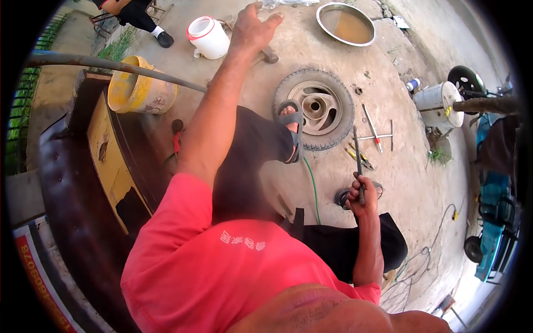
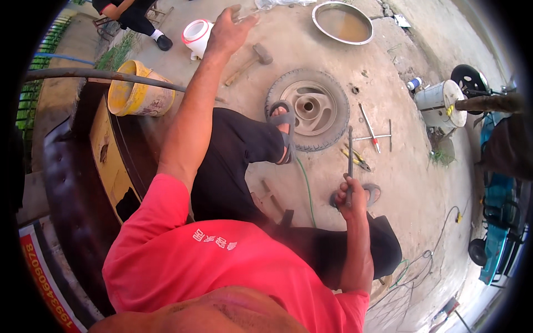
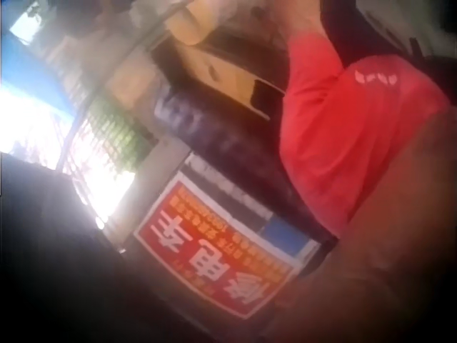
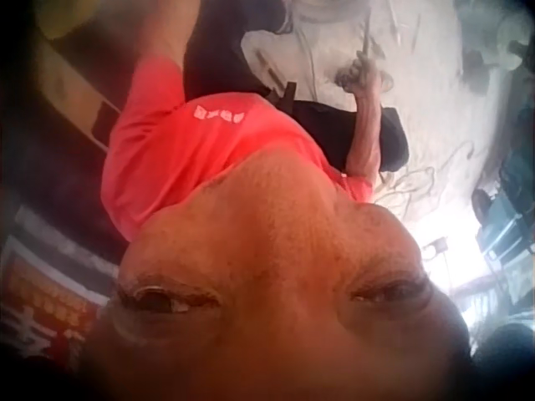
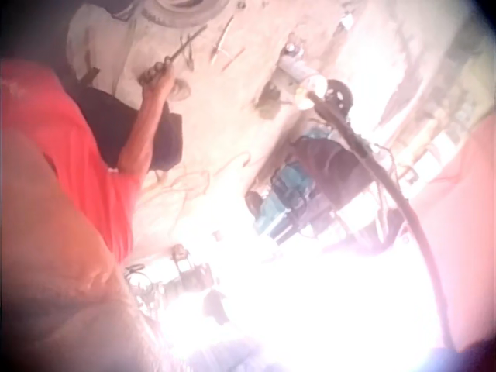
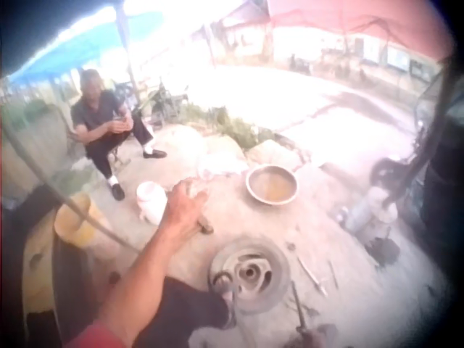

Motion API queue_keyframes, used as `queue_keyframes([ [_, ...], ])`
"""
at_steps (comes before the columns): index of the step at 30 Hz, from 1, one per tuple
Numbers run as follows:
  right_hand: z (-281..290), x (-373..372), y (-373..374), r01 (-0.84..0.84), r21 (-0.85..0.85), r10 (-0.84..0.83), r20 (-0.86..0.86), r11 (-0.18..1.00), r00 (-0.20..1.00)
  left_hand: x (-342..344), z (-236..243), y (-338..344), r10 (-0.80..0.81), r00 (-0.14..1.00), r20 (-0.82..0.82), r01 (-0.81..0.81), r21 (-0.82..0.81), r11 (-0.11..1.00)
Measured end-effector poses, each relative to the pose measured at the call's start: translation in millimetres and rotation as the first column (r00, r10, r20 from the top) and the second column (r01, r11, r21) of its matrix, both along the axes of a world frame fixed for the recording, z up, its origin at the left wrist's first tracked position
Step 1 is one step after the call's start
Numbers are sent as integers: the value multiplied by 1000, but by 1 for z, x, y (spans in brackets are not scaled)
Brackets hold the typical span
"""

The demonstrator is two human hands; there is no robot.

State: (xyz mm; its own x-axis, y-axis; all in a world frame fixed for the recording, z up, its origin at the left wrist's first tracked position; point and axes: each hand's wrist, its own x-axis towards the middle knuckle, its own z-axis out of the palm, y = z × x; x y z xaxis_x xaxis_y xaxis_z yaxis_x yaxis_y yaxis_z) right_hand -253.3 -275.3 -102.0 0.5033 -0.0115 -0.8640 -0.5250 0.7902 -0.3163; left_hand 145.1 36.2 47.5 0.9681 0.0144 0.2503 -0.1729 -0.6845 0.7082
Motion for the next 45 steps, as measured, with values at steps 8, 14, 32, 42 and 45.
queue_keyframes([
  [8, -3, 0, -2, 19, -13, -19, 7, 1000, 1000, 27, -23, 19, -33, 978, -208, -77, -500, 862],
  [14, -2, 1, -1, 9, 8, -9, -11, 1000, 1000, -86, 46, -43, -938, 154, -310, 693, -643, 327],
  [32, -5, 9, 6, -33, -31, 32, -3, 999, 999, -175, 12, -85, -862, 116, -493, 975, 221, 5],
  [42, -34, 3, 11, -81, -33, 80, -42, 996, 996, -176, 17, -88, -898, 104, -428, 984, 176, 29],
  [45, -45, -8, 8, -78, -21, 77, -41, 997, 996, -180, 11, -100, -882, 120, -455, 979, 199, 31],
])
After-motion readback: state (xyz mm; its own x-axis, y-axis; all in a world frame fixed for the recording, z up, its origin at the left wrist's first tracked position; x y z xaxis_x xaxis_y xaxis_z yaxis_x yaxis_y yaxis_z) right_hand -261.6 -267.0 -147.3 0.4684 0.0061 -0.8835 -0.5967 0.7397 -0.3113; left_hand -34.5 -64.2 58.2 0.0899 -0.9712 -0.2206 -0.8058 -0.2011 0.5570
